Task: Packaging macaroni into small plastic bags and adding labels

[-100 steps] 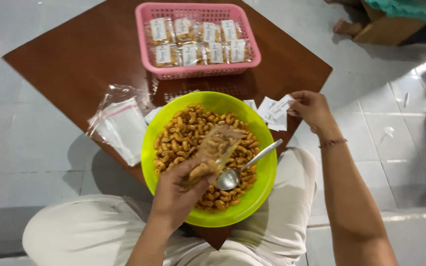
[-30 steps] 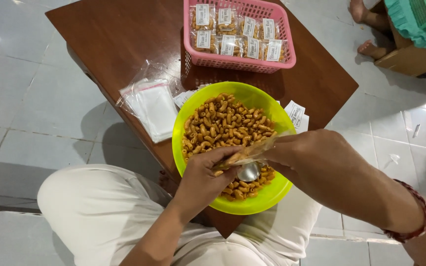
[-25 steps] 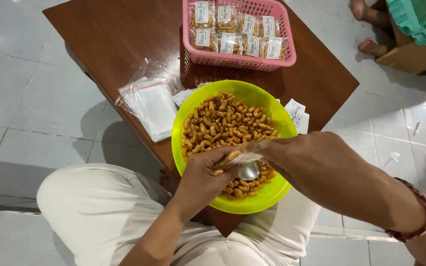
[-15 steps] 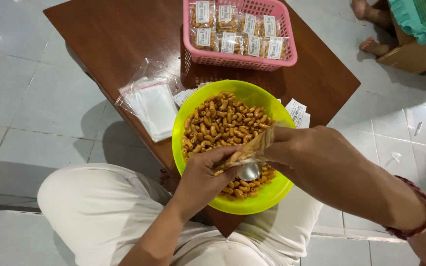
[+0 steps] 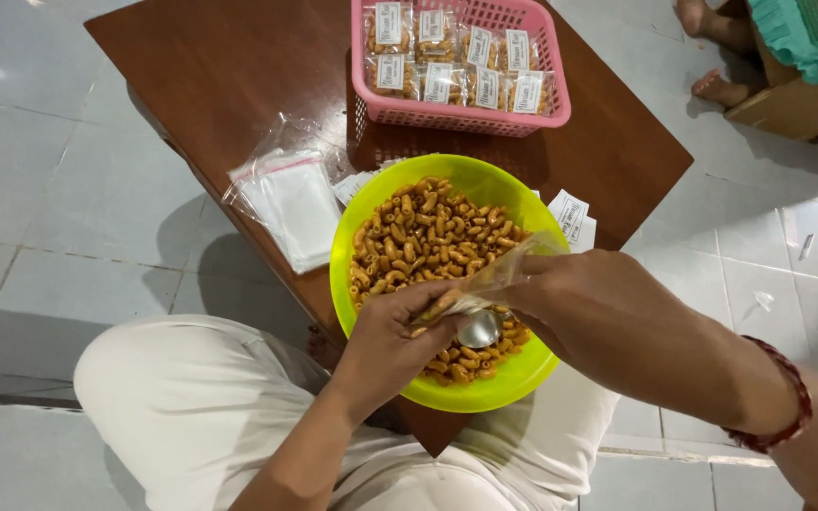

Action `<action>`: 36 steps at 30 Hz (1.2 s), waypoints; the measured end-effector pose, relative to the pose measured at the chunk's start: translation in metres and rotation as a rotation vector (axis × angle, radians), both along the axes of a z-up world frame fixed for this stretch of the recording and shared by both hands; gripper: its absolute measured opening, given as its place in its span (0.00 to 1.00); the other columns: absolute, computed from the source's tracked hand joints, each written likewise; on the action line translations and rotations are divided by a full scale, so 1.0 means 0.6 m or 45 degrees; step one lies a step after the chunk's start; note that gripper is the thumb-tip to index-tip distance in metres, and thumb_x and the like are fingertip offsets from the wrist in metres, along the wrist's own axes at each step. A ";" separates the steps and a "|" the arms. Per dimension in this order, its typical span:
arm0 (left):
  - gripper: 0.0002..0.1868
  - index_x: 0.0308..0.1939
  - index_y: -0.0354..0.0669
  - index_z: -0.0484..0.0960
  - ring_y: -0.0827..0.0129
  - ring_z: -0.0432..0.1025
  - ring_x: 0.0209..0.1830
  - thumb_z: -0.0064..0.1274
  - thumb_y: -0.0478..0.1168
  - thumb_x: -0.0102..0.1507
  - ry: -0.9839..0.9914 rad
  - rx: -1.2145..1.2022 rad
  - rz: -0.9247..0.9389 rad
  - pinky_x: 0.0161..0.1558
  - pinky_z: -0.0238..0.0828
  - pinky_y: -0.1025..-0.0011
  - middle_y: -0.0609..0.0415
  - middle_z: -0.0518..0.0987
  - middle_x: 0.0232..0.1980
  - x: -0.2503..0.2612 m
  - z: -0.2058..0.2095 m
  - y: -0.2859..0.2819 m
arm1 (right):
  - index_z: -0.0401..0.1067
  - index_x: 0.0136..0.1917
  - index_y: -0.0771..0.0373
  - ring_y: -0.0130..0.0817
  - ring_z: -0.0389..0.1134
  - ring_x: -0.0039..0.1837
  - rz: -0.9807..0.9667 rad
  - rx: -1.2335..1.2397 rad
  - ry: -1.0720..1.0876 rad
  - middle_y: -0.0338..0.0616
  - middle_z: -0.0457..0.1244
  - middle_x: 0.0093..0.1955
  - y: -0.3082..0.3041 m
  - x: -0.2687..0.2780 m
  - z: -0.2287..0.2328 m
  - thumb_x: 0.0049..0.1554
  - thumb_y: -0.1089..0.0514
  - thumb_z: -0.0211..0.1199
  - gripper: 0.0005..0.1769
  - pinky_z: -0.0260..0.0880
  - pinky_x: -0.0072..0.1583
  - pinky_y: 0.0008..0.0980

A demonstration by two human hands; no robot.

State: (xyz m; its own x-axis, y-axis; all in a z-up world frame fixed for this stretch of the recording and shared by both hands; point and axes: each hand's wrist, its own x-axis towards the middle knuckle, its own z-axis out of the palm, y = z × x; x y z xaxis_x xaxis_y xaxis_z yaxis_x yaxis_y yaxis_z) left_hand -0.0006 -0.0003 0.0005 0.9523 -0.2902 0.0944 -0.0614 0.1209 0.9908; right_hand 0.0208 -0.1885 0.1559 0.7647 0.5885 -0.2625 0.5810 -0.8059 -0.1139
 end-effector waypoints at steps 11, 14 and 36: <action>0.16 0.53 0.28 0.84 0.72 0.78 0.34 0.60 0.27 0.61 0.249 -0.566 -0.146 0.39 0.78 0.80 0.46 0.86 0.43 -0.006 -0.001 -0.001 | 0.69 0.63 0.68 0.25 0.69 0.44 -0.406 1.177 -0.188 0.45 0.69 0.56 -0.040 -0.023 -0.072 0.59 0.58 0.61 0.20 0.70 0.44 0.19; 0.13 0.51 0.30 0.86 0.82 0.69 0.27 0.59 0.26 0.62 0.283 -0.496 -0.135 0.28 0.64 0.85 0.57 0.83 0.36 -0.008 0.002 -0.008 | 0.68 0.66 0.68 0.32 0.73 0.52 -0.362 1.535 0.370 0.49 0.69 0.56 -0.038 -0.021 -0.120 0.59 0.59 0.62 0.23 0.80 0.52 0.23; 0.12 0.48 0.25 0.85 0.73 0.79 0.33 0.61 0.24 0.60 0.234 -0.334 0.261 0.37 0.78 0.82 0.42 0.87 0.43 0.004 0.038 -0.056 | 0.71 0.66 0.69 0.23 0.64 0.44 -0.577 1.918 0.563 0.39 0.65 0.48 -0.080 -0.006 -0.196 0.54 0.72 0.66 0.25 0.65 0.46 0.17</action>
State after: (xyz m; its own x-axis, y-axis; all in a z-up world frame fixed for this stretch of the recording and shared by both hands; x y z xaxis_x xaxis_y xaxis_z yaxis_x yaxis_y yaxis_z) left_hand 0.0016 -0.0337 0.0234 0.9961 -0.0803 -0.0379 0.0654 0.3759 0.9244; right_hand 0.0170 -0.2368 0.0382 0.9620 0.2626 0.0751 0.0516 0.0952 -0.9941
